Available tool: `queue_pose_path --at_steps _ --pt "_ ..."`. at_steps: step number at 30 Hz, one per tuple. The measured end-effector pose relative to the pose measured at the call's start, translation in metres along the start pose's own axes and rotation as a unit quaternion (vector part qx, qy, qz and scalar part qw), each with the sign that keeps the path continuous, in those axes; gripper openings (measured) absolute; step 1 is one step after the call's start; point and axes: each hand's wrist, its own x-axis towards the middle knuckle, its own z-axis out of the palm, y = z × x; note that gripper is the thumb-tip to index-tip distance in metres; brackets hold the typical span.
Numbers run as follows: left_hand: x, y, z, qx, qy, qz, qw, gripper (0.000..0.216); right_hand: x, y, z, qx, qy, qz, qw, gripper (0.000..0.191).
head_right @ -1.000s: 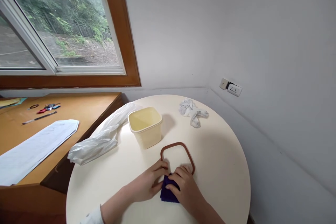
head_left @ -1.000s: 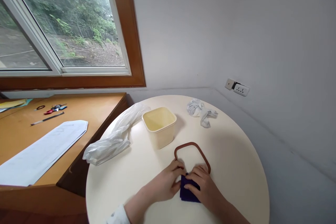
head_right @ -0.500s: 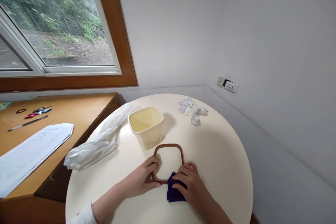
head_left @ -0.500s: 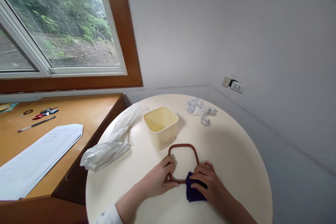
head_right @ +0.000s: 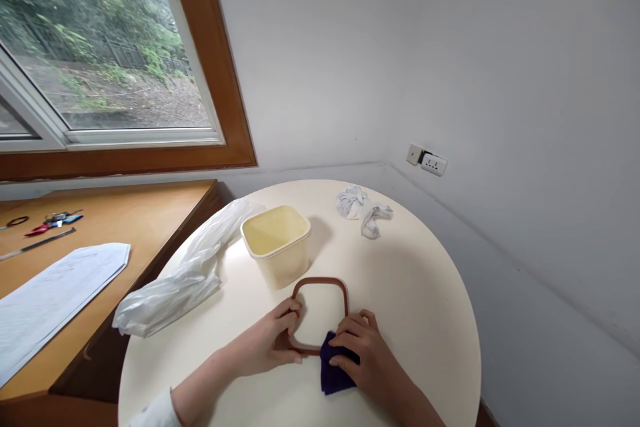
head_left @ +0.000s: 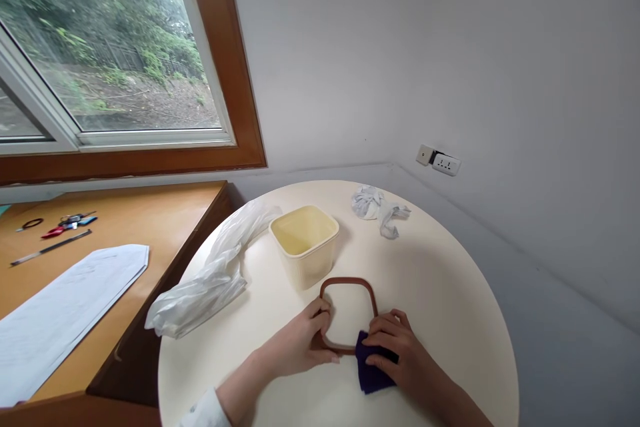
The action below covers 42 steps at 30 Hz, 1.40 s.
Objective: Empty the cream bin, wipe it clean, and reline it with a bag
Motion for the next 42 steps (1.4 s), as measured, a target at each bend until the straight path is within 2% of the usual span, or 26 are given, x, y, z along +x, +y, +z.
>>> queue_pose_path --at_steps 7,12,18,23,27,31,34,38,42 --pt "-0.002 0.000 0.002 0.002 0.003 0.016 1.000 0.027 0.000 0.003 0.003 -0.006 0.013 -0.025 1.000 0.009" --pt "0.001 0.015 0.005 0.005 0.010 0.082 0.997 0.008 0.001 0.001 0.004 -0.014 0.021 -0.035 0.999 0.003" --pt "0.007 0.027 -0.001 0.008 -0.015 0.130 0.991 0.014 0.000 -0.003 0.004 -0.008 0.031 -0.034 0.999 0.006" --pt "0.004 0.019 -0.005 -0.021 -0.024 0.109 0.994 0.016 0.000 -0.004 -0.002 0.012 0.031 -0.038 0.999 0.012" --pt "0.002 0.015 -0.002 -0.017 -0.010 0.094 0.995 0.025 0.002 -0.005 -0.005 0.016 0.015 -0.041 0.999 0.014" --pt "0.002 0.020 0.004 0.030 0.019 0.100 0.994 0.030 0.002 -0.008 0.004 -0.010 0.017 -0.043 0.999 0.009" --pt "0.001 0.027 0.009 0.042 0.005 0.110 0.993 0.034 0.002 -0.011 0.016 -0.030 0.035 -0.060 0.997 0.009" --pt "0.000 0.027 0.012 -0.002 -0.017 0.107 0.994 0.031 0.004 -0.013 0.022 -0.030 0.029 -0.081 0.996 0.011" --pt "-0.001 0.020 0.007 -0.040 -0.017 0.113 0.993 0.031 0.006 -0.006 0.010 -0.015 0.004 -0.085 0.996 0.014"
